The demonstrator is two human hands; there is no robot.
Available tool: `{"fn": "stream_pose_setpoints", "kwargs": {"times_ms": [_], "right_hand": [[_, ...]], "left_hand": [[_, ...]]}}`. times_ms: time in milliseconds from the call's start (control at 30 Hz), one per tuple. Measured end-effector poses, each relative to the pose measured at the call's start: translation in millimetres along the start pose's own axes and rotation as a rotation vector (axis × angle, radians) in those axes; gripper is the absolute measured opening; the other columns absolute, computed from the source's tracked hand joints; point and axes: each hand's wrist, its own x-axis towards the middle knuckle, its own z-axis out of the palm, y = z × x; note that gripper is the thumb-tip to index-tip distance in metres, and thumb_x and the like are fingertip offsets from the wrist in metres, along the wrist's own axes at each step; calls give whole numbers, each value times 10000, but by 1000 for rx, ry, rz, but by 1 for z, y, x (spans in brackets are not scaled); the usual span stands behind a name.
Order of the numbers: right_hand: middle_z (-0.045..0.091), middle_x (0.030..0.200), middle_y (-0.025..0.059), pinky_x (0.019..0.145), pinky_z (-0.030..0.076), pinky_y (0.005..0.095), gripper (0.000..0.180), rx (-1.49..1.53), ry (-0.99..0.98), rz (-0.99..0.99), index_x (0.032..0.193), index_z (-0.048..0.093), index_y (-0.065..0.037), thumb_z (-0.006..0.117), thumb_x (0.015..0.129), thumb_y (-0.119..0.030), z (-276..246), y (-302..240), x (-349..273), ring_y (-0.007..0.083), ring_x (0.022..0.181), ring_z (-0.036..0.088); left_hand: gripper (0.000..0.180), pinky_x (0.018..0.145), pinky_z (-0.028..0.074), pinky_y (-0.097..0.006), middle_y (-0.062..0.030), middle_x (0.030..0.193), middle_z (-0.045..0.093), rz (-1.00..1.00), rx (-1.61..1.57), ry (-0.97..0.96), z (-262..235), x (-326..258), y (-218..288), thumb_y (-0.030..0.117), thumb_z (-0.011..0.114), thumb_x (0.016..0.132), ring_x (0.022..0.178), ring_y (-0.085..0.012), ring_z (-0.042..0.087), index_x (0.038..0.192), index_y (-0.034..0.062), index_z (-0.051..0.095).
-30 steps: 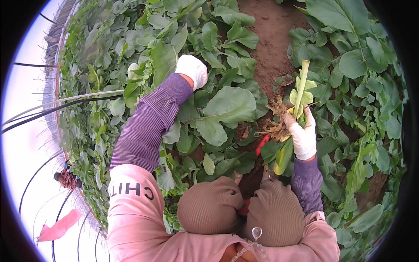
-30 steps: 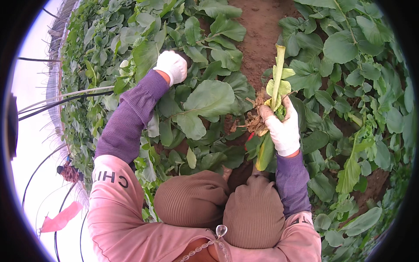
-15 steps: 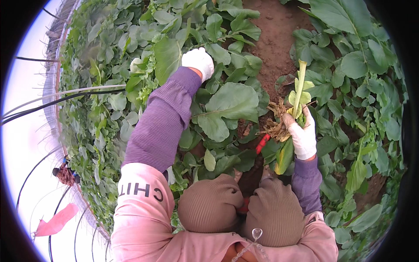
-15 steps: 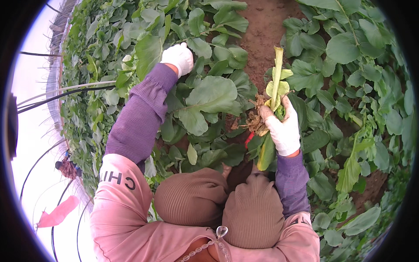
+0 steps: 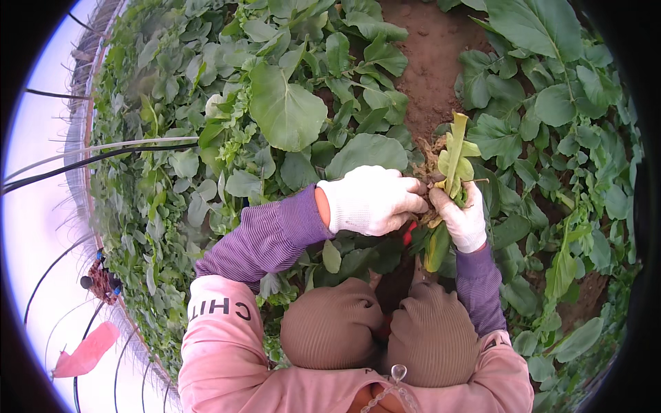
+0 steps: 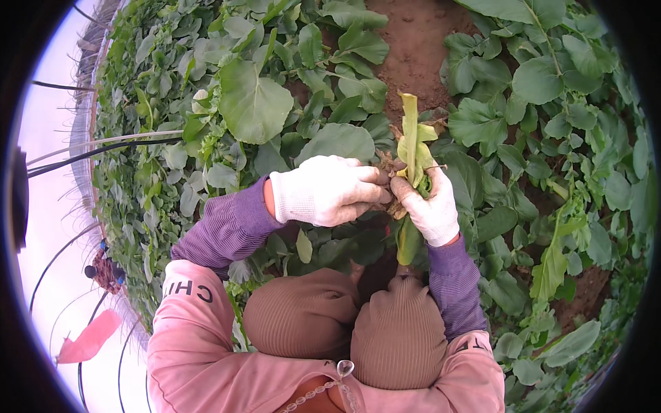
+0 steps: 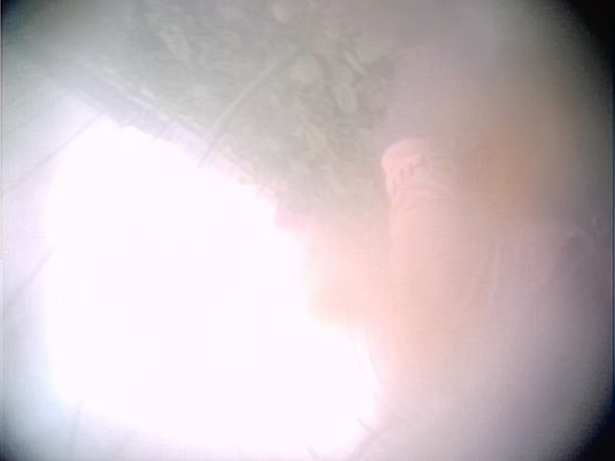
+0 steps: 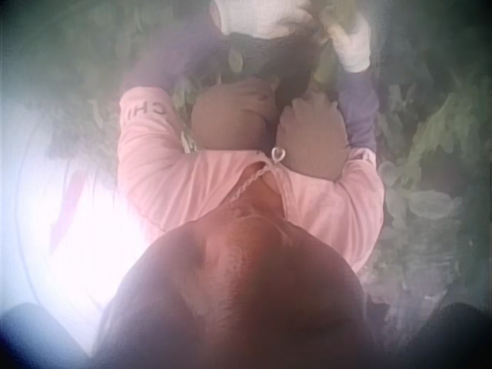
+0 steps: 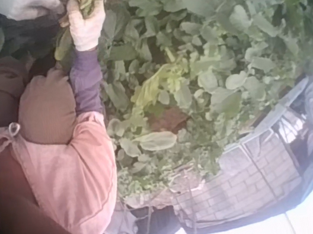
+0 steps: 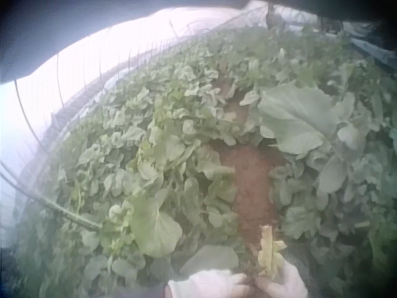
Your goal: The person kneels in a greenhouse and removes weeds from between rows of leafy green plants. They pull weeds by hand and use a small hand hoe to loosen soil around the plants, gathering the removed weeds in their hands.
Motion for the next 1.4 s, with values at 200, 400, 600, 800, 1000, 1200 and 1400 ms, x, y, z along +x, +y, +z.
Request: {"fn": "stream_pose_setpoints", "kwargs": {"times_ms": [200,400,600,800,1000,1200,1400], "right_hand": [[567,877,9,671,447,210,290,131,209,-60,1085,521,3,585,807,-50,-9,5,8,69,726,530],[572,887,12,675,445,208,321,122,192,34,1101,512,10,589,796,-53,-14,4,12,69,741,530],[569,841,5,649,438,186,303,137,190,24,1091,513,1,599,807,-57,-15,4,17,61,703,533],[569,857,15,655,439,203,318,154,161,31,1082,519,13,604,782,-52,-15,6,15,60,710,520],[570,812,-4,620,422,183,313,131,161,29,1093,516,-1,609,803,-72,-14,6,16,56,677,519],[577,875,22,687,450,214,323,114,342,-150,1094,513,8,615,793,-44,-6,11,16,78,739,538],[565,1047,81,787,485,291,506,617,500,-69,1210,425,-35,683,778,-94,-8,11,20,143,875,574]], "left_hand": [[285,715,486,-395,-139,808,614,-322,423,352,-74,37,-117,177,492,789,770,-317,603,1036,85,599],[406,833,470,-379,-131,1060,617,-1077,743,75,-115,23,-202,156,422,789,963,-291,593,1172,169,557],[556,967,372,-391,-83,1187,570,-1115,483,156,-117,17,-214,249,579,726,1104,-240,539,1268,212,460],[493,913,428,-326,-113,1161,581,-1146,409,349,-118,20,-207,250,593,713,1068,-256,559,1185,122,527],[241,719,481,-377,-120,869,656,-803,676,103,-83,41,-167,161,562,699,855,-282,629,918,144,659],[241,780,429,-372,-32,616,530,-161,863,471,-54,10,-111,52,545,590,687,-235,538,822,95,593],[214,645,422,-331,-36,596,478,-37,436,354,0,44,-22,230,647,645,619,-210,516,722,78,518]]}}
